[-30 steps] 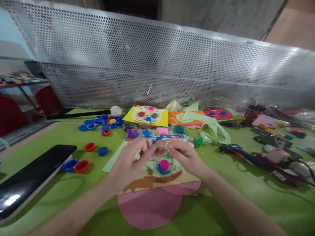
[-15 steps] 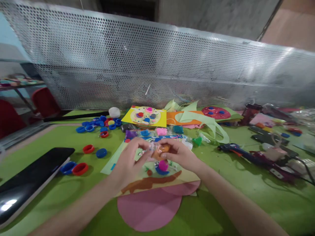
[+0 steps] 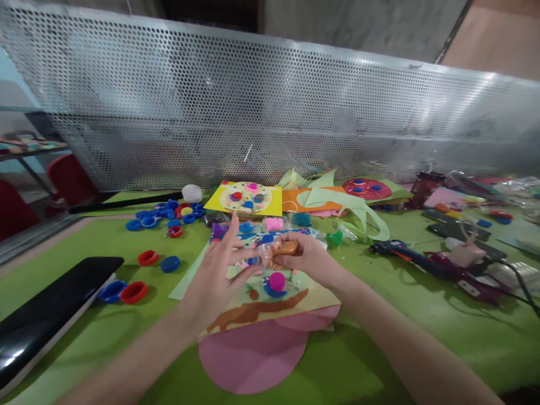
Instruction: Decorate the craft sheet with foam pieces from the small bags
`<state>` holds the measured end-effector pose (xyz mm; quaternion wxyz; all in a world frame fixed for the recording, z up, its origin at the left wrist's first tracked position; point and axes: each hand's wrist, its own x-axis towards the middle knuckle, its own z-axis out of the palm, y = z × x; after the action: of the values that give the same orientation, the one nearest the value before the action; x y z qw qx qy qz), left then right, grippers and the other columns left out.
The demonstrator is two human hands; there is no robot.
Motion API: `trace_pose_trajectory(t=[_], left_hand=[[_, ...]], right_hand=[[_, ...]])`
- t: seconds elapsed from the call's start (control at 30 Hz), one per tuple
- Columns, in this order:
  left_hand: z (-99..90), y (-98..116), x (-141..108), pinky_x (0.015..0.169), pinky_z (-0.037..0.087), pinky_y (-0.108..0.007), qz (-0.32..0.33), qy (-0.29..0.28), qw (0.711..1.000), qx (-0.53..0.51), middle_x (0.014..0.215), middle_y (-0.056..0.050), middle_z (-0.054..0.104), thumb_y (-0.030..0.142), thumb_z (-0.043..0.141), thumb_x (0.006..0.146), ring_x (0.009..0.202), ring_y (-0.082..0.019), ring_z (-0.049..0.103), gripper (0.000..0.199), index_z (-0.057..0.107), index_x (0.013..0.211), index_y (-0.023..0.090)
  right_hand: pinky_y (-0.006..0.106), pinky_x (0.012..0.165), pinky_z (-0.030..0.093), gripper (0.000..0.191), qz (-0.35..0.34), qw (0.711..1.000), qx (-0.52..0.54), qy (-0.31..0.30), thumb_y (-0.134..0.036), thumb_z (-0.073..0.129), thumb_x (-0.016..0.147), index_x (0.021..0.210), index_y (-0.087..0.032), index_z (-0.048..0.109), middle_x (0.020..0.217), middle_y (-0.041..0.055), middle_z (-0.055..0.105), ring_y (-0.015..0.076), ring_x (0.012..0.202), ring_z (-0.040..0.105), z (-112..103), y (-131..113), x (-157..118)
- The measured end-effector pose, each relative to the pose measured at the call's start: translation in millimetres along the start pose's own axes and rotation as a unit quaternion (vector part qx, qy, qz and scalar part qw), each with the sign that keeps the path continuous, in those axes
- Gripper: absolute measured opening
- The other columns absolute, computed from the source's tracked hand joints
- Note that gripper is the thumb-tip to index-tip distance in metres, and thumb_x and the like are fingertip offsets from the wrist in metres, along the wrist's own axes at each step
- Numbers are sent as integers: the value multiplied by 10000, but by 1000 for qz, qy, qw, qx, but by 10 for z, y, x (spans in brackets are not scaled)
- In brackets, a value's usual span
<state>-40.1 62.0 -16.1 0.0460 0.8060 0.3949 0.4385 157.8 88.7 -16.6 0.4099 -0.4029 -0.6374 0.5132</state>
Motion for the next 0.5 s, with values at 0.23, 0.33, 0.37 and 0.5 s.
trace_pose_trajectory(t=[0.23,0.33,0.37,0.5], left_hand=[[81,-49,-108,700,547,-346,-80,7,990,-113,930,-47,660,316,653,786,941,-250,621,1014,-159,1392,290],[99,-14,-139,767,531,-378,-88,5,989,-118,859,-23,670,308,669,771,954,-251,609,1029,-144,1400,275],[99,14,-136,779,523,-384,-95,8,989,-117,804,-8,673,315,678,762,937,-251,608,1030,-123,1407,262],[37,130,-47,787,495,-371,-155,-8,972,-176,652,41,647,308,685,739,831,-222,599,996,-33,1424,222]], right_hand=[[185,467,331,150,6,999,-36,-1,-124,614,598,734,-169,570,623,-52,504,72,535,422,84,-120,-90],[177,452,310,125,3,999,-38,-4,-93,599,600,691,-172,564,599,-63,484,59,513,398,123,-161,-124],[175,450,306,127,2,999,-37,-4,-82,597,597,679,-173,561,593,-68,477,55,508,392,132,-166,-129],[183,454,337,166,3,1000,-4,-16,-116,662,583,722,-172,591,598,-66,503,58,502,419,74,-137,-92]])
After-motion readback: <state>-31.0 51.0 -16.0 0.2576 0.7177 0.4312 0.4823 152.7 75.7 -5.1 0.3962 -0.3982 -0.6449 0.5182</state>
